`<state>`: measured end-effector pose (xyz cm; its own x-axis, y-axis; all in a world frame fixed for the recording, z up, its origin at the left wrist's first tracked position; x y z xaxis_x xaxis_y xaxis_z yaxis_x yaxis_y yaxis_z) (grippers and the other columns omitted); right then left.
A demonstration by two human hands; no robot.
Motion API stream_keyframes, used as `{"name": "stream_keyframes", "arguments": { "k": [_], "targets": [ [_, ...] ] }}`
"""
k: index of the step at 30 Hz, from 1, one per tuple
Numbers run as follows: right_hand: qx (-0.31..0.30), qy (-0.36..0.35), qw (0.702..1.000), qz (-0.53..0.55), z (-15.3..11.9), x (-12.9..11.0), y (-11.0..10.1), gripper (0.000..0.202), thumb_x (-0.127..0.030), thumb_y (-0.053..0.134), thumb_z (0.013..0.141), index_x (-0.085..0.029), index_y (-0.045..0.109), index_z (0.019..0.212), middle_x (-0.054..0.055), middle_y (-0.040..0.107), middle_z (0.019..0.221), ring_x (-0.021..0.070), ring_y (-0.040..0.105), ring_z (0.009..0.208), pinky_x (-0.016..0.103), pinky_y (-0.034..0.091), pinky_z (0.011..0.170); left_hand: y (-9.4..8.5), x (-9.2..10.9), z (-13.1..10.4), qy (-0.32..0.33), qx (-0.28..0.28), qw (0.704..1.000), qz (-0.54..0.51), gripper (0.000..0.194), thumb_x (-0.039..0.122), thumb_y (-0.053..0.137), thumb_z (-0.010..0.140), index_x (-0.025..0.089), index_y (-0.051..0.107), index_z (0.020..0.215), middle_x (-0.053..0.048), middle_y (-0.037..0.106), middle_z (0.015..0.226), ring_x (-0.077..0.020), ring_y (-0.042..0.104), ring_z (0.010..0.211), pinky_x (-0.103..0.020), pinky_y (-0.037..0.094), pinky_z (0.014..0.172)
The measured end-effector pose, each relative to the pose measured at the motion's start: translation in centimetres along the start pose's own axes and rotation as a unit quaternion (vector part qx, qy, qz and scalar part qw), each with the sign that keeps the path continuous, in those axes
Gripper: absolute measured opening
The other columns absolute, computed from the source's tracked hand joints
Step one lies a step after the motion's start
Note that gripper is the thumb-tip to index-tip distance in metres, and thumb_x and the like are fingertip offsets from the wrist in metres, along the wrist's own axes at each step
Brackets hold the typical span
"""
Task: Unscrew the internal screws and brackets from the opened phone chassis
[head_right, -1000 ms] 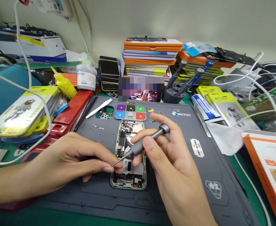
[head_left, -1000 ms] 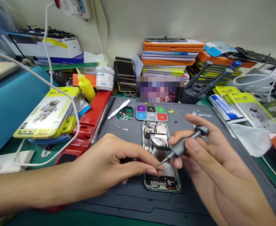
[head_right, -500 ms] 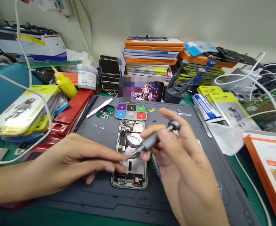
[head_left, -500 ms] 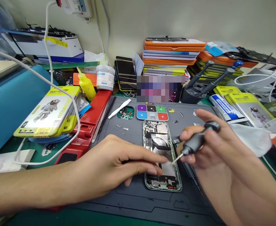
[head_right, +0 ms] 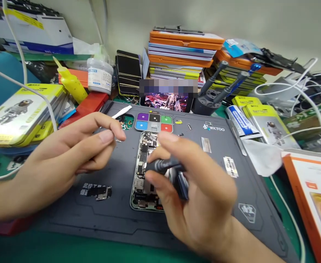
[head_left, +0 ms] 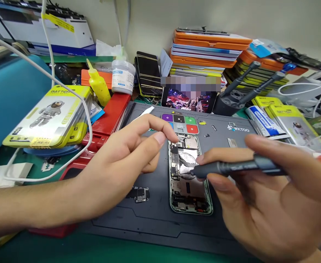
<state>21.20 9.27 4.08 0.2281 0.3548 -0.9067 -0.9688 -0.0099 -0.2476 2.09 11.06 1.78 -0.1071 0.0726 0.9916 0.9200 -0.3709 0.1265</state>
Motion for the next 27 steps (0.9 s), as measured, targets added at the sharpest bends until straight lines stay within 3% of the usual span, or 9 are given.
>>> {"name": "stream_keyframes", "arguments": {
  "k": [3, 5, 9, 13, 22, 27],
  "targets": [
    [-0.036, -0.121, 0.989, -0.077, -0.7, -1.2, 0.9, 0.073, -0.009, 0.083, 0.081, -0.048, 0.063, 0.14, 0.0, 0.081, 0.123, 0.0284, 0.081, 0.092, 0.051, 0.071, 0.088, 0.3, 0.0, -0.1, -0.004, -0.014, 1.0, 0.009, 0.016, 0.036, 0.049, 0.112, 0.029, 0.063, 0.109, 0.008, 0.029, 0.057, -0.009, 0.022, 0.049, -0.021, 0.019, 0.042],
    [-0.075, -0.151, 0.981, -0.099, -1.2, -1.3, 1.9, 0.082, -0.006, 0.079, 0.086, -0.05, 0.053, 0.15, -0.002, 0.076, 0.136, 0.0269, 0.082, 0.099, 0.049, 0.072, 0.091, 0.3, -0.1, -0.1, -0.005, -0.016, 1.0, 0.017, 0.015, 0.036, 0.048, 0.112, 0.029, 0.062, 0.11, 0.008, 0.029, 0.057, -0.0089, 0.021, 0.048, -0.02, 0.019, 0.042],
    [-0.094, -0.143, 0.977, -0.125, -1.4, -0.9, 2.7, 0.088, -0.004, 0.073, 0.091, -0.054, 0.042, 0.157, -0.005, 0.069, 0.147, 0.0269, 0.078, 0.118, 0.05, 0.066, 0.105, 0.4, -0.2, -0.1, -0.014, -0.021, 0.999, 0.034, 0.014, 0.031, 0.047, 0.111, 0.03, 0.062, 0.11, 0.008, 0.031, 0.058, -0.0094, 0.024, 0.049, -0.02, 0.021, 0.041],
    [-0.118, -0.146, 0.973, -0.134, -1.4, -1.1, 3.2, 0.087, -0.008, 0.071, 0.094, -0.055, 0.037, 0.159, -0.006, 0.067, 0.149, 0.0279, 0.072, 0.129, 0.05, 0.064, 0.109, 0.8, -0.2, -0.2, -0.003, -0.042, 0.998, 0.046, 0.017, 0.028, 0.045, 0.112, 0.033, 0.061, 0.112, 0.008, 0.032, 0.059, -0.009, 0.026, 0.048, -0.018, 0.022, 0.041],
    [-0.141, -0.157, 0.966, -0.149, -1.1, -1.0, 3.3, 0.084, -0.01, 0.068, 0.097, -0.055, 0.035, 0.16, -0.012, 0.065, 0.151, 0.0212, 0.072, 0.128, 0.042, 0.063, 0.109, 1.0, -0.1, -0.5, 0.016, -0.05, 0.994, 0.096, 0.017, 0.034, 0.044, 0.112, 0.032, 0.061, 0.115, 0.008, 0.032, 0.057, -0.0093, 0.027, 0.047, -0.021, 0.019, 0.04],
    [-0.219, -0.163, 0.949, -0.155, -0.8, -1.8, 3.7, 0.083, -0.014, 0.06, 0.1, -0.056, 0.026, 0.163, -0.009, 0.069, 0.146, 0.0246, 0.077, 0.115, 0.043, 0.067, 0.1, 0.9, 0.2, -0.5, 0.032, -0.048, 0.991, 0.124, 0.017, 0.034, 0.046, 0.111, 0.03, 0.062, 0.115, 0.007, 0.037, 0.059, -0.01, 0.03, 0.048, -0.022, 0.022, 0.042]
  ]
}}
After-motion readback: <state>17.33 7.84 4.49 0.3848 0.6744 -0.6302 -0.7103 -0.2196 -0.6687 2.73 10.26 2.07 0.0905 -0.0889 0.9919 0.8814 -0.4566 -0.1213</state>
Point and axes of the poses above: each hand's wrist, its own z-axis towards the middle knuckle, its own y-axis out of the palm, x = y × z, the point moved 8 cm from there along z, towards the middle knuckle
